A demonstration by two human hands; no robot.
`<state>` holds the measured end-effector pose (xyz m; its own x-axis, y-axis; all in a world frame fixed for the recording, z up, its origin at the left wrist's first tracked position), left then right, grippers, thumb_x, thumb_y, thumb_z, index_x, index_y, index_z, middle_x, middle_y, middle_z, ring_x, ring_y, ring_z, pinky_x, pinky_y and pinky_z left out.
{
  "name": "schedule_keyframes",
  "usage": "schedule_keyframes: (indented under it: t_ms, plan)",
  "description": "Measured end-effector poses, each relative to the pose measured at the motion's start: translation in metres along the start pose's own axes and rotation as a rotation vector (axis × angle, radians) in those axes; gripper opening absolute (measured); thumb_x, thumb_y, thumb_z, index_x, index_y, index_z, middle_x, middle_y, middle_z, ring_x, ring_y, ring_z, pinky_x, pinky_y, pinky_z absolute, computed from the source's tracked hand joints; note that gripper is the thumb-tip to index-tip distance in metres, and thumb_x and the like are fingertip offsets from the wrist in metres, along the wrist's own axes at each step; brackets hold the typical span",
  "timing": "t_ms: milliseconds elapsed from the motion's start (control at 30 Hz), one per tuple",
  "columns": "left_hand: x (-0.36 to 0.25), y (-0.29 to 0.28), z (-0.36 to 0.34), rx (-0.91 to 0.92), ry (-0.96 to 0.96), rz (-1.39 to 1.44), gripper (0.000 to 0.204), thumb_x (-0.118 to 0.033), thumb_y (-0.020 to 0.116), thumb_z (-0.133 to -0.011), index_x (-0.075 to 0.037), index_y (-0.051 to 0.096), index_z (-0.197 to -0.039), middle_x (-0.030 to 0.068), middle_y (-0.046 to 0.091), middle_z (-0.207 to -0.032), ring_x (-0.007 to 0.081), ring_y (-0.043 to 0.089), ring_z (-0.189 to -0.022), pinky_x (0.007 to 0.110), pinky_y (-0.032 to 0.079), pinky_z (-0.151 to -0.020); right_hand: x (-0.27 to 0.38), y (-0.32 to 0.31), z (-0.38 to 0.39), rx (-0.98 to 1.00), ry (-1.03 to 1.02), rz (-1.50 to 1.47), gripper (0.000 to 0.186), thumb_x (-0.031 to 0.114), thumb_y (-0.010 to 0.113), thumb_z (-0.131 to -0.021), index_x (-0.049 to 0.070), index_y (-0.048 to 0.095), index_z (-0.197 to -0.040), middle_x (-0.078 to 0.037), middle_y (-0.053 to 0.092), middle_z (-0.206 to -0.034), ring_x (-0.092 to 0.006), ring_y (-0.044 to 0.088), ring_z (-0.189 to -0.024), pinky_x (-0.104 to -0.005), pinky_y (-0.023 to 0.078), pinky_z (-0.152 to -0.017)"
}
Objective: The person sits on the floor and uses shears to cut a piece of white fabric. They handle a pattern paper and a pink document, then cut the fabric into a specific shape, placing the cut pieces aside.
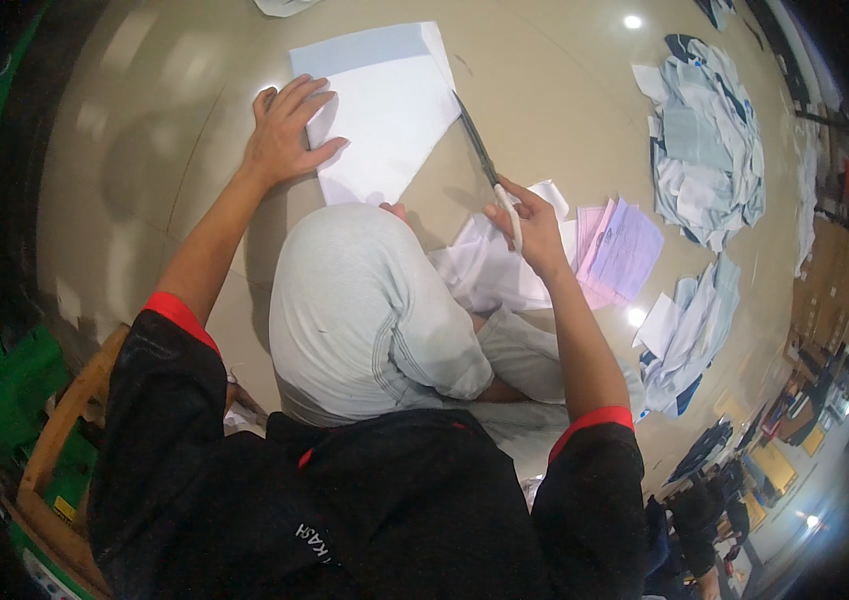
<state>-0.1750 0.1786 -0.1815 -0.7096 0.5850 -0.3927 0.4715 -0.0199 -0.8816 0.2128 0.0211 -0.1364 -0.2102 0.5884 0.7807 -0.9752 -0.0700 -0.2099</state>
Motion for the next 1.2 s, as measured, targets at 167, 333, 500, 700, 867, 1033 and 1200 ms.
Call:
schedule_keyframes:
  t_ms: [167, 333, 500, 700, 867, 1033, 1200]
  plan:
    - [0.000, 0.001, 0.000, -0.008, -0.008, -0.009, 0.067, -0.051, 0.083, -0.080, -0.012, 0.069, -0.133, 0.0063, 0.059, -0.150, 0.0256, 0.046, -0.148, 0.061, 0.024, -0.119, 0.002, -0.003, 0.000, 0.039, -0.015, -0.003, 0.072, 0.026, 0.086, -0.092, 0.000, 0.056, -0.151, 0.001, 0.057, -0.071, -0.0060, 0.050, -0.053, -0.0240, 0.040, -0.047]
    - [0.000, 0.003, 0.001, -0.005, -0.013, -0.011, 0.068, -0.048, 0.083, -0.080, -0.013, 0.067, -0.136, 0.0064, 0.058, -0.152, 0.0266, 0.046, -0.148, 0.061, 0.025, -0.119, 0.009, -0.003, -0.003, 0.034, -0.016, -0.055, 0.068, 0.024, 0.084, -0.093, -0.002, 0.056, -0.150, 0.000, 0.059, -0.074, -0.0057, 0.050, -0.052, -0.0235, 0.040, -0.047]
    - [0.001, 0.004, 0.002, -0.028, -0.003, 0.005, 0.069, -0.054, 0.082, -0.080, -0.013, 0.070, -0.134, 0.0066, 0.059, -0.151, 0.0254, 0.046, -0.148, 0.062, 0.024, -0.120, 0.021, 0.002, -0.013, 0.024, -0.021, -0.006, 0.067, 0.024, 0.083, -0.094, -0.003, 0.056, -0.150, -0.001, 0.062, -0.075, -0.0057, 0.051, -0.054, -0.0231, 0.040, -0.048]
    - [0.003, 0.006, 0.003, -0.024, -0.010, 0.007, 0.068, -0.053, 0.081, -0.081, -0.014, 0.069, -0.134, 0.0064, 0.058, -0.151, 0.0255, 0.046, -0.148, 0.063, 0.023, -0.120, 0.024, 0.010, -0.024, -0.007, -0.060, 0.047, 0.067, 0.021, 0.083, -0.093, -0.002, 0.056, -0.150, -0.002, 0.065, -0.076, -0.0057, 0.051, -0.055, -0.0235, 0.042, -0.048]
    - [0.003, 0.006, 0.001, -0.001, -0.024, 0.012, 0.068, -0.052, 0.082, -0.080, -0.014, 0.069, -0.134, 0.0069, 0.058, -0.151, 0.0259, 0.046, -0.148, 0.064, 0.024, -0.119, 0.021, 0.010, -0.025, 0.007, -0.047, 0.017, 0.068, 0.016, 0.084, -0.091, -0.002, 0.056, -0.150, -0.002, 0.065, -0.076, -0.0066, 0.052, -0.055, -0.0241, 0.041, -0.047]
    - [0.001, 0.003, 0.001, -0.005, -0.027, 0.010, 0.067, -0.052, 0.081, -0.080, -0.013, 0.069, -0.134, 0.0070, 0.058, -0.151, 0.0257, 0.046, -0.148, 0.063, 0.024, -0.119, 0.028, 0.009, -0.029, 0.029, -0.040, -0.043, 0.065, 0.029, 0.081, -0.097, -0.003, 0.057, -0.149, 0.000, 0.061, -0.078, -0.0065, 0.052, -0.054, -0.0231, 0.042, -0.049]
    - [0.000, 0.003, 0.002, -0.017, -0.026, 0.017, 0.067, -0.052, 0.081, -0.081, -0.013, 0.069, -0.134, 0.0070, 0.059, -0.151, 0.0252, 0.046, -0.148, 0.063, 0.024, -0.120, 0.039, 0.014, -0.041, 0.005, -0.043, -0.018, 0.067, 0.022, 0.083, -0.093, -0.005, 0.056, -0.148, -0.002, 0.063, -0.075, -0.0057, 0.051, -0.054, -0.0237, 0.041, -0.048]
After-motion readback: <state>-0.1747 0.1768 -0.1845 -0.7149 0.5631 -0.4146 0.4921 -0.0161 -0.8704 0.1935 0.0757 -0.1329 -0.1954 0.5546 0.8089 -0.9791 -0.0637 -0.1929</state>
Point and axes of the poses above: each hand's wrist, its own z-axis away from the middle knuckle, its own y-axis out of the palm, x = y × z, the point moved 1 cm from there along -z, towards the middle knuckle
